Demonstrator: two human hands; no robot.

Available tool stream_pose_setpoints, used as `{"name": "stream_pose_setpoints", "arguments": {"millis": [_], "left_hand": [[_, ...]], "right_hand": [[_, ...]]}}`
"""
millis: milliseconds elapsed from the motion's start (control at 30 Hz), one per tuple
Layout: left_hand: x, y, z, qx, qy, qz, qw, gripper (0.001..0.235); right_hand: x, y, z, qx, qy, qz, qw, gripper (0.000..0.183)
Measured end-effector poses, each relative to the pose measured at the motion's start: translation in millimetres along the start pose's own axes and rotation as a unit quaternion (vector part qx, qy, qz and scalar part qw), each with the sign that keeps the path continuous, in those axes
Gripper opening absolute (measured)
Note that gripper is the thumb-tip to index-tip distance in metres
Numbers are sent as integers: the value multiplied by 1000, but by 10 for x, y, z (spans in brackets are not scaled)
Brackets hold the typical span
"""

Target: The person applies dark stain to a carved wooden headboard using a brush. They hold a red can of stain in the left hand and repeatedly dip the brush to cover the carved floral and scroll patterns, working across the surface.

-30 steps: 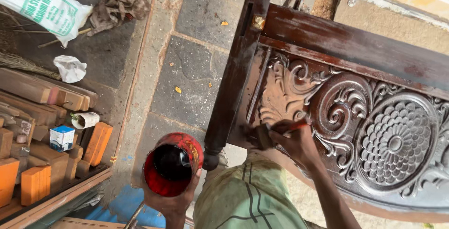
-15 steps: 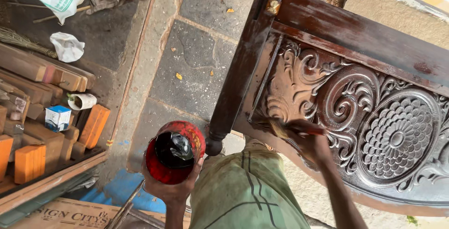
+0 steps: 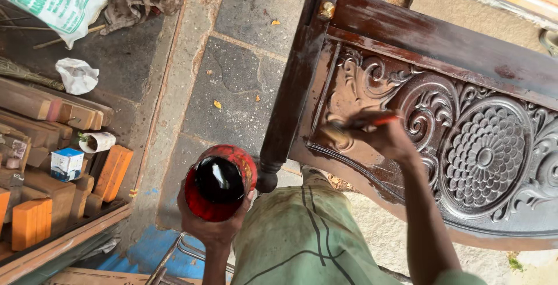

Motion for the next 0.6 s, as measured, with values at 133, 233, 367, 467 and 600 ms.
{"name": "stream_pose_setpoints", "arguments": {"millis": [133,233,367,467,600], "left_hand": [[-7,0,70,4,29,9,1000,108],[-26,-8,54,33,5,3,999,109],[-47,-5,100,18,46,6,999,106],[-81,19,87,26,21,10,999,106],[-87,15,80,24,22,10,999,108]], "right_hand": [[113,186,-327,55,79,-39,995,21],[74,349,-444,70,-41,-99,992,25],[229,407,-88,-82,-297,-31,951,25],[194,536,-497,170,-110,-192,960,24],[155,811,-419,143,-163,-387,896,20]]}}
Point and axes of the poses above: each hand's wrist, its own y-axis away from the middle knuckle, its own x-axis out of the palm, z = x × y, the point moved 10 cm from there along -y, towards the middle knuckle, and after that the axes turned 4 degrees about -y, right-handed, at the moved point
